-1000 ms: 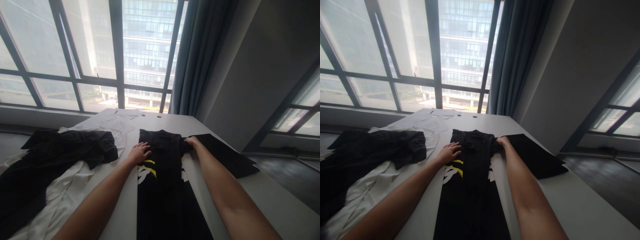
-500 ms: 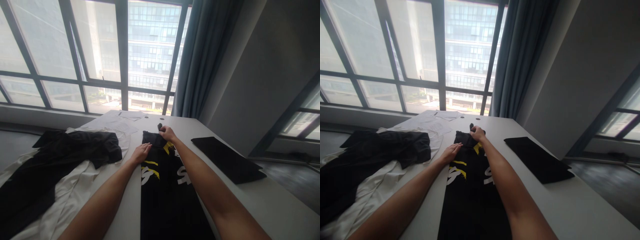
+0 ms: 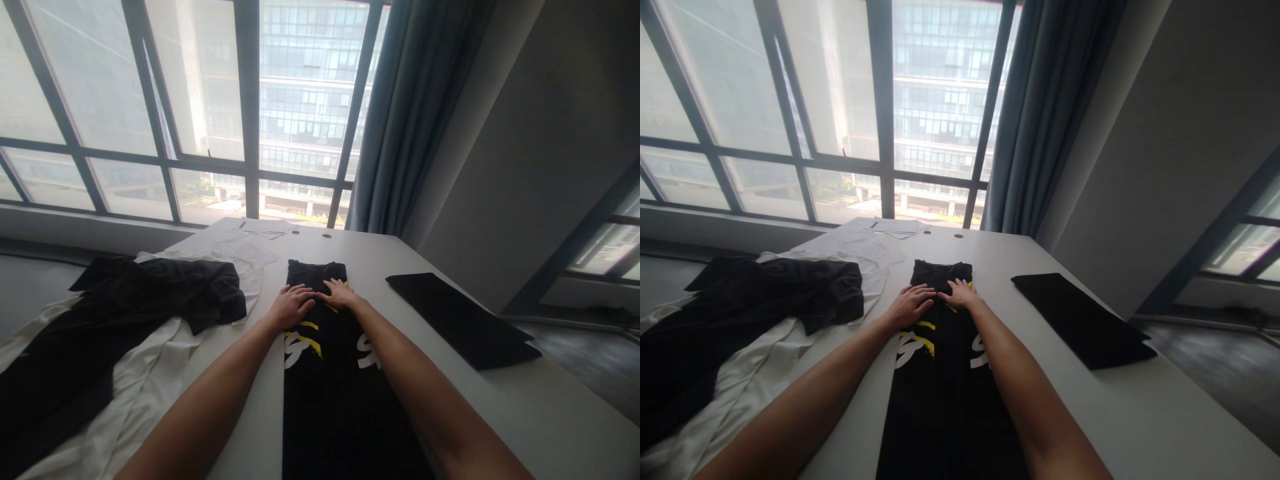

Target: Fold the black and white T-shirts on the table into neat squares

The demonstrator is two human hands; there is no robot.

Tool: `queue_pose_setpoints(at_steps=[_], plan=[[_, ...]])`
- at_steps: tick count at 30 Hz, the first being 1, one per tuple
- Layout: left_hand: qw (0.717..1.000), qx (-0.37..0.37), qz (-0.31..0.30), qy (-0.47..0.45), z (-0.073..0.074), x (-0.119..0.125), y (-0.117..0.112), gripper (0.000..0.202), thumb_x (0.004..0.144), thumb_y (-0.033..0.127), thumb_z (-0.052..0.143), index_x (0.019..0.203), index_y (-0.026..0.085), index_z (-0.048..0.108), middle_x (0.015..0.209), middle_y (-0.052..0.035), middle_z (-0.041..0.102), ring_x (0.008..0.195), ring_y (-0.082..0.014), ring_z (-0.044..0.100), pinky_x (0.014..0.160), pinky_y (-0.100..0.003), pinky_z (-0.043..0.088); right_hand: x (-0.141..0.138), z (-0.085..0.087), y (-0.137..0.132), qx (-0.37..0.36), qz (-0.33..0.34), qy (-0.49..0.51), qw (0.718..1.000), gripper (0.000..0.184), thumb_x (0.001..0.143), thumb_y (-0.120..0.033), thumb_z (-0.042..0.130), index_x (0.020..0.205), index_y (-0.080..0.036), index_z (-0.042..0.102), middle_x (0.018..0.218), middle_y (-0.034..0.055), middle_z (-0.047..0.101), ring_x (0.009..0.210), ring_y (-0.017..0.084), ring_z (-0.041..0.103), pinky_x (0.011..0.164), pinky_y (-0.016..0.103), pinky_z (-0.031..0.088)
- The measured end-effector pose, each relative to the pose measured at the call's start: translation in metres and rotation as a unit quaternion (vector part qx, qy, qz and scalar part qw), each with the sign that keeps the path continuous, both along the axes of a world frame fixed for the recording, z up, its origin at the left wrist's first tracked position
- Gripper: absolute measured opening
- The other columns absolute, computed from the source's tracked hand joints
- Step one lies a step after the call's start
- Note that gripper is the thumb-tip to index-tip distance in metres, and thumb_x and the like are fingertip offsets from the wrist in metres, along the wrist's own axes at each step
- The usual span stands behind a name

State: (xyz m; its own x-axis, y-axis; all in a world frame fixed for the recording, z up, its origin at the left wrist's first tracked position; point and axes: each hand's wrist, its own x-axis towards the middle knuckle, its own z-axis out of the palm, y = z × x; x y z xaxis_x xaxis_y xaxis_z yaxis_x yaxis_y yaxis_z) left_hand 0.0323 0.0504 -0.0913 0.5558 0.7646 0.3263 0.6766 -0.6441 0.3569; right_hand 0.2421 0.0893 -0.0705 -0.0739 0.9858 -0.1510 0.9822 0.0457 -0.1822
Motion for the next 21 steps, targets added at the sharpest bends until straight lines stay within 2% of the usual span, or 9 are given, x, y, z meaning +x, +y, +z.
queue_pose_setpoints(at_steps=[2, 5, 9, 12, 18, 21], plan=[[0.999, -0.020, 0.015, 0.022, 0.001, 0.002, -0.002, 0.045, 0.101, 0.048, 0.037, 0.136, 0.030, 0.057, 0.146, -0.0030, 0.055, 0.140, -0.0227, 0.042, 0.122, -0.051, 0.016, 0.000, -0.012, -0.005, 0.019, -0.004, 0.000, 1.000, 0.081, 0.094, -0.072, 0.030, 0.159, -0.024, 0.024, 0.167, 0.0076, 0.010, 0.153, 0.029, 0.004, 0.121, 0.053, 0.007], [0.998, -0.040, 0.031, 0.049, 0.002, 0.001, -0.002, 0.047, 0.099, 0.051, 0.041, 0.140, 0.031, 0.052, 0.153, -0.0033, 0.047, 0.144, -0.0248, 0.038, 0.120, -0.057, 0.014, 0.002, -0.019, -0.009, 0.051, -0.007, 0.013, 0.999, 0.082, 0.094, -0.074, 0.018, 0.160, -0.023, 0.021, 0.167, 0.0068, 0.009, 0.153, 0.027, 0.002, 0.121, 0.053, 0.004], [0.995, -0.057, 0.017, 0.081, 0.001, -0.001, 0.002, 0.052, 0.096, 0.052, 0.045, 0.145, 0.033, 0.045, 0.159, -0.0032, 0.038, 0.147, -0.0254, 0.031, 0.119, -0.060, 0.014, 0.007, -0.016, -0.010, 0.026, -0.038, 0.021, 0.999, 0.086, 0.093, -0.076, 0.016, 0.160, -0.022, 0.019, 0.167, 0.0081, 0.006, 0.153, 0.029, 0.001, 0.120, 0.056, 0.005], [0.995, -0.058, 0.015, 0.080, 0.001, -0.003, 0.005, 0.052, 0.095, 0.051, 0.048, 0.144, 0.033, 0.046, 0.160, -0.0028, 0.036, 0.148, -0.0266, 0.030, 0.119, -0.059, 0.018, 0.006, -0.017, -0.010, 0.017, -0.040, 0.015, 0.999, 0.085, 0.094, -0.074, 0.018, 0.160, -0.022, 0.019, 0.167, 0.0075, 0.004, 0.153, 0.029, 0.001, 0.120, 0.056, 0.004], [0.994, 0.008, 0.104, -0.015, 0.005, -0.005, 0.002, 0.040, 0.096, 0.045, 0.049, 0.128, 0.026, 0.064, 0.148, -0.0043, 0.053, 0.138, -0.0289, 0.044, 0.117, -0.045, 0.032, 0.001, -0.020, 0.002, 0.018, -0.051, 0.001, 0.999, 0.081, 0.095, -0.069, 0.023, 0.161, -0.021, 0.016, 0.167, 0.0068, 0.003, 0.153, 0.030, 0.001, 0.120, 0.057, 0.002], [0.991, 0.009, 0.131, -0.039, 0.007, -0.005, -0.002, 0.041, 0.097, 0.047, 0.046, 0.124, 0.024, 0.067, 0.144, -0.0058, 0.057, 0.132, -0.0294, 0.049, 0.113, -0.045, 0.037, 0.001, -0.020, 0.018, 0.019, -0.056, -0.001, 0.998, 0.080, 0.096, -0.068, 0.022, 0.161, -0.021, 0.016, 0.167, 0.0068, 0.003, 0.153, 0.030, 0.000, 0.120, 0.057, 0.002]])
